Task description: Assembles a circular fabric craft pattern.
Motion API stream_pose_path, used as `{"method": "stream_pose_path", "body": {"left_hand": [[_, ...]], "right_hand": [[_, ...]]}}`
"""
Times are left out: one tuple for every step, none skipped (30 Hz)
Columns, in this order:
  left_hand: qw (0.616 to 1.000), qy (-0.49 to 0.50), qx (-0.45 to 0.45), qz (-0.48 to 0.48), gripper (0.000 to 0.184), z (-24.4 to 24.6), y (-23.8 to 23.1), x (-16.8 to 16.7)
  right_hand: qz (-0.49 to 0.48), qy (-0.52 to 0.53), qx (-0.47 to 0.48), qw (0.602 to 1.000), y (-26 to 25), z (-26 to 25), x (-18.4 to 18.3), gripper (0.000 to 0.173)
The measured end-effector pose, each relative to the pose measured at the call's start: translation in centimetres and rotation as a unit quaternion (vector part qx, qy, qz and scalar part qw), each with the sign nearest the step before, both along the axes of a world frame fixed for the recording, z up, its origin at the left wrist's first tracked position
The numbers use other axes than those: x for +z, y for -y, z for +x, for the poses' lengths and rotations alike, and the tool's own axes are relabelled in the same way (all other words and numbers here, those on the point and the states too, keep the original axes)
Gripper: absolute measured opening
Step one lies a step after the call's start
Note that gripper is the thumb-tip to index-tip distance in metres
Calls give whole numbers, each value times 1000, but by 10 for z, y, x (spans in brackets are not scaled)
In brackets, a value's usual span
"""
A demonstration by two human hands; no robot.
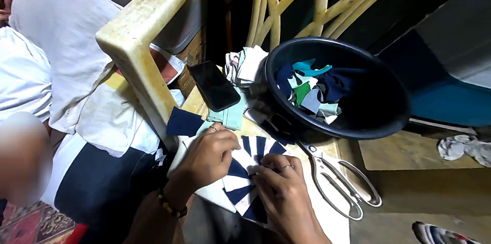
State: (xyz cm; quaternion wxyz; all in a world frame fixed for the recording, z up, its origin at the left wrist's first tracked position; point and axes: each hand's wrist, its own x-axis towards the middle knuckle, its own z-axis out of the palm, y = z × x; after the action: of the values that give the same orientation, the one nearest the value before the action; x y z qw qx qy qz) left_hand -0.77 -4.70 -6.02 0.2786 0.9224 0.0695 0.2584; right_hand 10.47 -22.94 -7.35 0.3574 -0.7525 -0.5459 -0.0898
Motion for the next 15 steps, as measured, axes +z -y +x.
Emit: {"method": "stream_pose_path", "body": {"left_hand": [[1000, -1, -6, 0, 24, 0, 1, 0], [1000, -4, -11, 0, 24, 0, 2, 1], [1000, -8, -13, 1, 24, 0, 3, 1], [1000, -14, -13, 3, 23, 0, 4, 1], [1000, -20, -12, 5, 22, 0, 4, 1], [1000, -24, -12, 8, 20, 0, 5, 1], [999, -27, -12, 13, 18, 1, 6, 0], [999, -30, -13, 18, 15, 2, 6, 0], [999, -38, -13, 23, 13, 2, 6, 0], [998, -49, -11, 28, 12, 2, 7, 1], [998, -61, -8, 30, 13, 2, 7, 2], [997, -70, -3, 31, 13, 2, 8, 3], [997, -76, 1, 33, 13, 2, 8, 4], [996, -81, 5, 32, 14, 2, 8, 4], [996, -83, 6, 30, 14, 2, 8, 5]], "right_hand": [[0, -2, -1, 1000, -1, -1, 0, 20], [0, -2, -3, 1000, -1, -1, 0, 20], [3, -1, -6, 1000, -1, -1, 0, 21], [5, -3, -9, 1000, -1, 0, 1, 22], [7, -5, -15, 1000, -1, 0, 1, 21], [11, -7, -22, 1000, -1, 0, 1, 21], [14, -8, -28, 999, -1, 1, 1, 21], [17, -8, -34, 999, -2, 0, 0, 20], [17, -6, -41, 999, -3, 0, -2, 20], [14, -4, -46, 999, -3, 0, -3, 19], [9, -3, -51, 999, -3, 0, -4, 19], [4, -3, -55, 998, -4, -1, -4, 19], [1, 0, -59, 998, -4, -1, -3, 19], [2, 3, -60, 998, -4, -1, -3, 18], [6, 9, -58, 998, -4, -2, -2, 17]]}}
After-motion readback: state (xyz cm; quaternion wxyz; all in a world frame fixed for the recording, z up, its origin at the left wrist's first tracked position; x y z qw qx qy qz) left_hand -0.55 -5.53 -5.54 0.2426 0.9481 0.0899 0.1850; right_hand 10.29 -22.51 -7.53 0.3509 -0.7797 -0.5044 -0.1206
